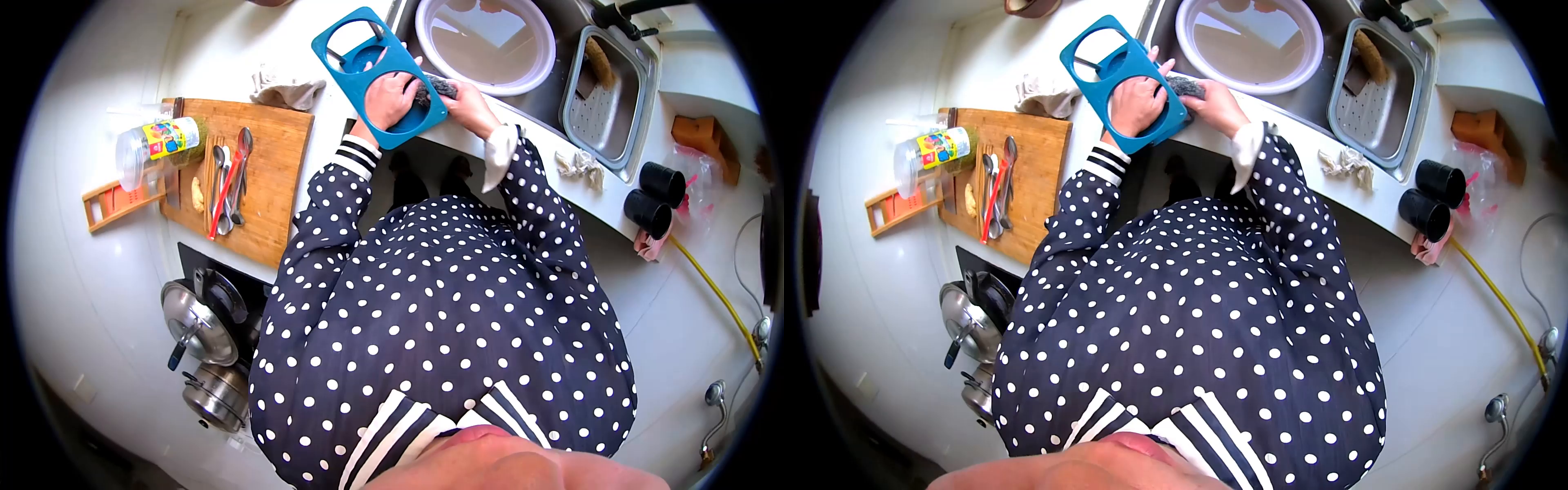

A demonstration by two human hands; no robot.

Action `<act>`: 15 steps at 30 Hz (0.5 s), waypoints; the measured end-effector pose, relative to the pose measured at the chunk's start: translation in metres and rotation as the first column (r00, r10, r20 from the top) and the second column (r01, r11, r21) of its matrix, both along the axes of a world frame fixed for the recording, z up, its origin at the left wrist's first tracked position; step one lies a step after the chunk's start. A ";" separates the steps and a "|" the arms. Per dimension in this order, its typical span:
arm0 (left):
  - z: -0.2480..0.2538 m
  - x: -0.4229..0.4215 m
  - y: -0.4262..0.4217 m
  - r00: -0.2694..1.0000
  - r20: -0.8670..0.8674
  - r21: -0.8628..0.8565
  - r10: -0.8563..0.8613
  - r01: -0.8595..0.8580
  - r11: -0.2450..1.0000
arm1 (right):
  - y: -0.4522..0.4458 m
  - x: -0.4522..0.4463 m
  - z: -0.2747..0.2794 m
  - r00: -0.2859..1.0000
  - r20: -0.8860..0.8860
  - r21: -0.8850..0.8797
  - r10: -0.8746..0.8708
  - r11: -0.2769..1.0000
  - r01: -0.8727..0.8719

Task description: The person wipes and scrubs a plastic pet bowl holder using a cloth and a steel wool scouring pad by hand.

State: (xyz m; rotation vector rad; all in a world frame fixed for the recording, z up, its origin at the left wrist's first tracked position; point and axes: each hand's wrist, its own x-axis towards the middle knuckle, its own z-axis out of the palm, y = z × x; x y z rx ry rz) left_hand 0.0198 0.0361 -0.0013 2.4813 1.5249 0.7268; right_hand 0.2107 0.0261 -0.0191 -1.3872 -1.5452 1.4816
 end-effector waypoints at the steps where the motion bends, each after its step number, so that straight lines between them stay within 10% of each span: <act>1: -0.002 0.002 -0.001 1.000 -0.009 0.004 0.021 -0.021 1.000 | 0.000 0.001 -0.007 0.998 0.035 0.038 0.061 0.997 -0.063; 7: -0.006 0.005 0.003 0.988 -0.149 -0.018 0.046 -0.049 0.999 | -0.011 0.002 0.009 0.919 0.394 0.282 0.010 0.950 -0.131; 15: -0.010 0.008 0.006 0.995 -0.096 -0.007 0.024 -0.024 1.000 | -0.006 0.008 0.018 0.928 0.357 0.278 0.109 0.936 -0.217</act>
